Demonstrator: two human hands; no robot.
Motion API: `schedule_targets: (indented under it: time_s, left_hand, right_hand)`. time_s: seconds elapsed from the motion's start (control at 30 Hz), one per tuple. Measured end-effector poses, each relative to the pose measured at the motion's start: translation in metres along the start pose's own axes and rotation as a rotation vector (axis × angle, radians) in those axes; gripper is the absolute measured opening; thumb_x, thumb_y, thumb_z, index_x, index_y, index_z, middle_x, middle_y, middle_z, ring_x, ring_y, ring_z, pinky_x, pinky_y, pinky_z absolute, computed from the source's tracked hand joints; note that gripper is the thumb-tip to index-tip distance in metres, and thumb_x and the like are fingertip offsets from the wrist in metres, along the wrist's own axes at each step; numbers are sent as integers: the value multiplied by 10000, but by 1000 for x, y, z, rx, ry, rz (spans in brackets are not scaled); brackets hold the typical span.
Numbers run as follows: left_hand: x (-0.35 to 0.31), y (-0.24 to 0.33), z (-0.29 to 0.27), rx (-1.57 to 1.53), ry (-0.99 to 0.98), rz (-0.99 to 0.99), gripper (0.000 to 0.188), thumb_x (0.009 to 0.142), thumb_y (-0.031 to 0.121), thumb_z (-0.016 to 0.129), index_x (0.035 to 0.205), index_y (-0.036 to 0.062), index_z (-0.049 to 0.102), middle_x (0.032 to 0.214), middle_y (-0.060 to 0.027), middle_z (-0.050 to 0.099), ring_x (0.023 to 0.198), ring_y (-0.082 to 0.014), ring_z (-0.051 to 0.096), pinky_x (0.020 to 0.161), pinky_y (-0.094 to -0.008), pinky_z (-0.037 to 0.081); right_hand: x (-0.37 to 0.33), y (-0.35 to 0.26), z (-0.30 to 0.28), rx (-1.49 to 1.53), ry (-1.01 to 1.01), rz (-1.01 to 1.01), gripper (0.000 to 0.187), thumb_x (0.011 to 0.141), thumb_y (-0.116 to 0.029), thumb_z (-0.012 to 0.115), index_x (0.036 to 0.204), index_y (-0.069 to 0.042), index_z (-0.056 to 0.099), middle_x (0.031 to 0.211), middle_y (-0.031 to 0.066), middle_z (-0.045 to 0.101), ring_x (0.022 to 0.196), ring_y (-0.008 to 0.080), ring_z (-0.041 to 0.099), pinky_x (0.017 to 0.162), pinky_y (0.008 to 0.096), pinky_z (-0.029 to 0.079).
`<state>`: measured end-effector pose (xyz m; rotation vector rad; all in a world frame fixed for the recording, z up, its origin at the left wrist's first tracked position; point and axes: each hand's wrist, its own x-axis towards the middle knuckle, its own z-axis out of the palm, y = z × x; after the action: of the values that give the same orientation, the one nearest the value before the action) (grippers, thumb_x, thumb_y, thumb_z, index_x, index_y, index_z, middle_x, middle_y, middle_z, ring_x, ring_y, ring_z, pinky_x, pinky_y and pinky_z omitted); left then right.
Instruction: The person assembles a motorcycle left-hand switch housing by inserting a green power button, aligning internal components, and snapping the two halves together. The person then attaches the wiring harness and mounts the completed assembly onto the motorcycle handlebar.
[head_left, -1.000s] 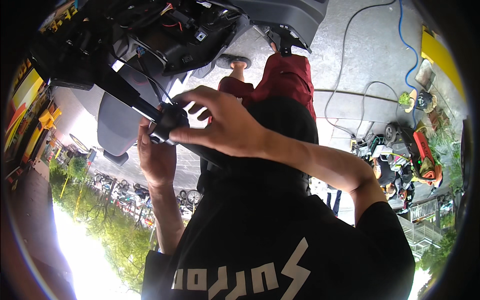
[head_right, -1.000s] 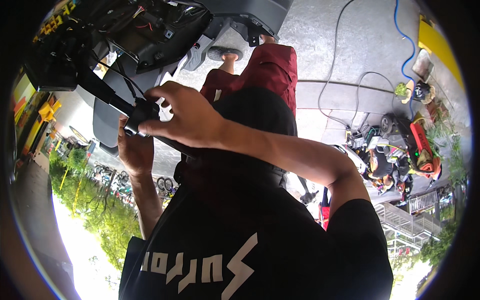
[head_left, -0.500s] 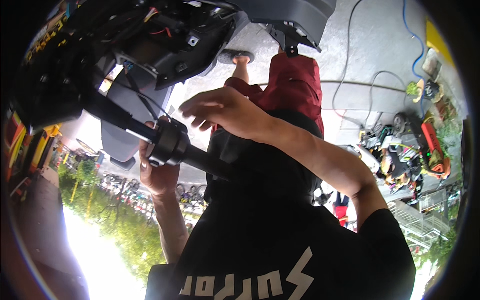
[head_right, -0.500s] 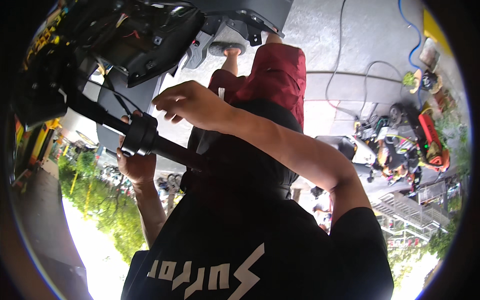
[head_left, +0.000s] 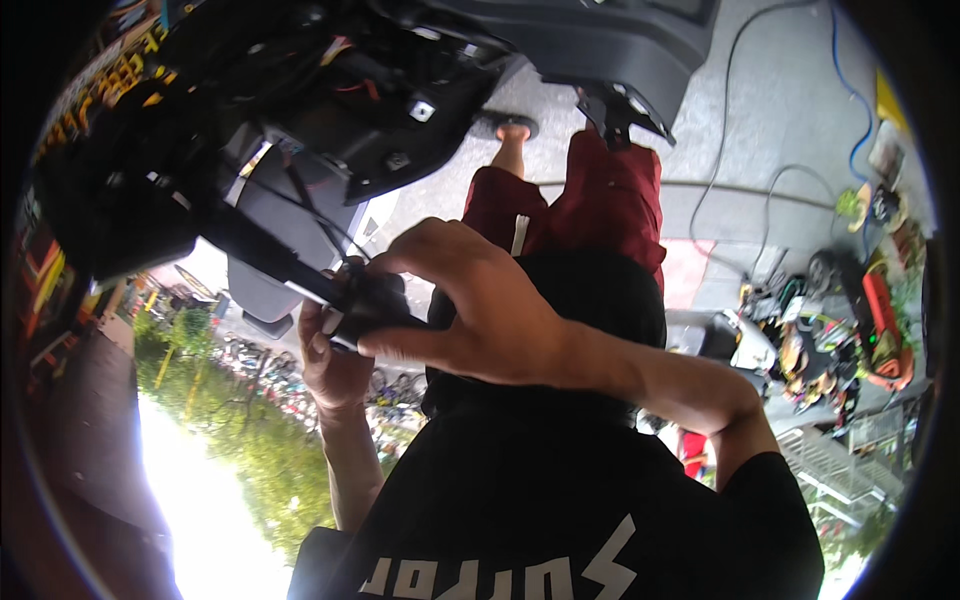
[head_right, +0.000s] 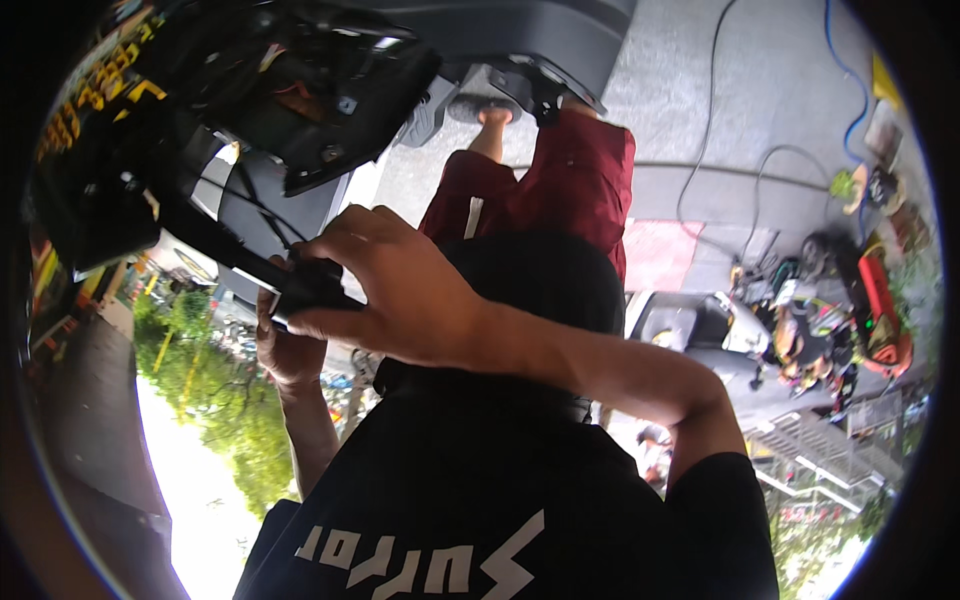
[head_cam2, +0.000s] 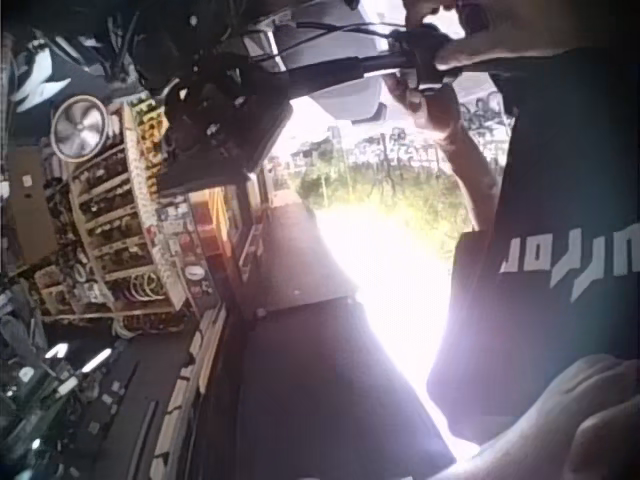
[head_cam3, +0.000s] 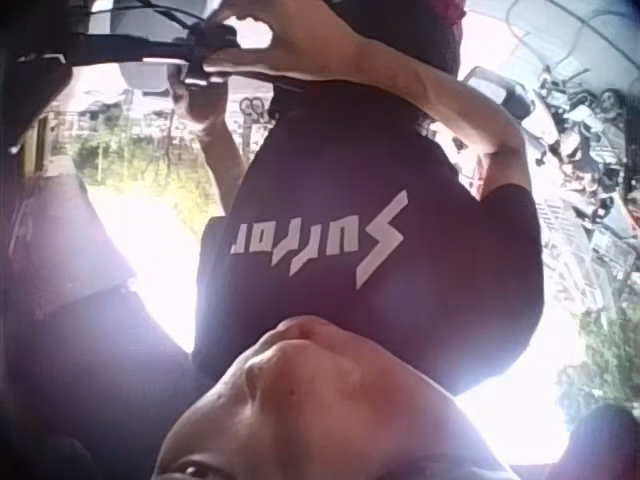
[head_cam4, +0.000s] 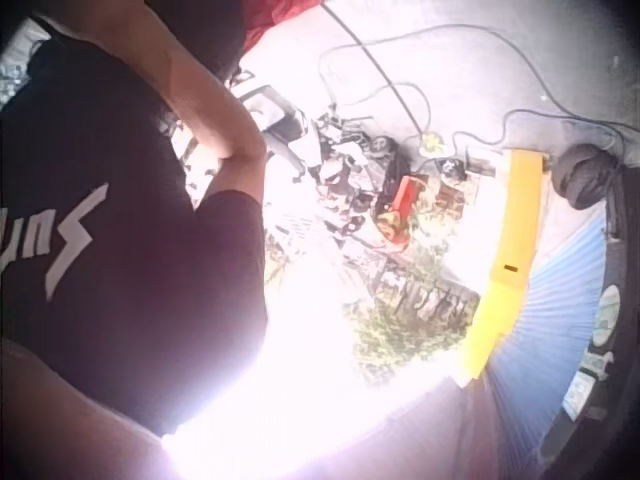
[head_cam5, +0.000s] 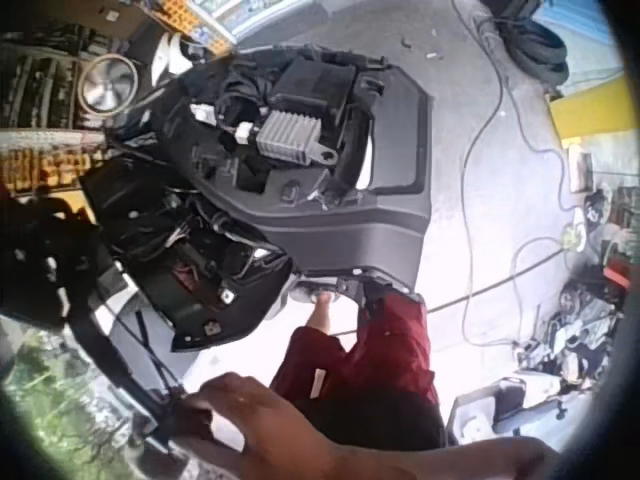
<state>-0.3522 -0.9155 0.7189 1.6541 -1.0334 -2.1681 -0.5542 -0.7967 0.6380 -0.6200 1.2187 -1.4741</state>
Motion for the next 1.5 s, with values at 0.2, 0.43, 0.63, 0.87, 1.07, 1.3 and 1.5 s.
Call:
schedule_targets:
  time_s: [0.2, 0.43, 0.63, 0.87, 1.07, 1.3, 1.5]
  left_hand:
    - [9, -22, 10, -104, -55, 139, 722, 902, 355, 832, 1411, -21, 486, 1370, -200, 616, 1249, -311, 640, 1110, -446, 494]
    - [9, -66, 29, -382, -34, 333, 683, 867, 58, 856, 1452, -18, 511, 1391, -162, 627, 1305, -242, 591, 1133, -394, 442]
    - [22, -93, 48, -544, 93, 495, 732, 799, 8, 904, 1434, 6, 540, 1397, -91, 651, 1270, -176, 615, 1073, -333, 447]
    - [26, -96, 70, -617, 183, 482, 716, 707, 172, 983, 1342, 79, 664, 1161, 7, 717, 1067, -101, 614, 946, -280, 448]
    - [16, -98, 68, -614, 336, 554, 724, 716, 177, 963, 1358, 55, 651, 1187, -91, 736, 1031, -186, 684, 911, -335, 530]
    - [12, -103, 73, -526, 417, 627, 714, 732, 139, 936, 1383, 72, 650, 1239, -137, 736, 998, -258, 710, 856, -344, 549]
    - [13, -101, 65, -467, 339, 579, 648, 780, 100, 901, 1362, 33, 624, 1223, -155, 724, 1081, -251, 700, 917, -349, 543]
  right_hand:
    - [14, -25, 17, -121, -70, 87, 600, 827, -264, 908, 1296, 13, 657, 1142, 167, 699, 1038, 301, 718, 896, 391, 581]
    - [23, -33, 2, 105, -271, 418, 521, 944, -12, 774, 1411, 54, 551, 1207, 106, 683, 1086, 145, 684, 938, 283, 567]
    - [26, -50, 4, -166, -315, 326, 462, 975, 34, 699, 1410, 23, 542, 1453, 136, 544, 1192, 181, 623, 1013, 306, 523]
    - [35, -85, 7, -952, -568, -25, 415, 975, -49, 719, 1377, 28, 655, 1370, 183, 581, 1182, 232, 638, 962, 318, 542]
    - [46, -101, 24, -1283, -627, 34, 471, 932, -27, 789, 1373, 58, 644, 1323, 190, 651, 1082, 209, 694, 914, 314, 570]
    - [34, -110, 43, -1465, -575, -17, 478, 905, -24, 813, 1358, 41, 674, 1199, 205, 742, 976, 179, 734, 884, 311, 587]
    - [41, -107, 44, -1420, -599, 76, 496, 881, 67, 781, 1365, 37, 672, 1228, 199, 725, 1038, 180, 712, 917, 317, 584]
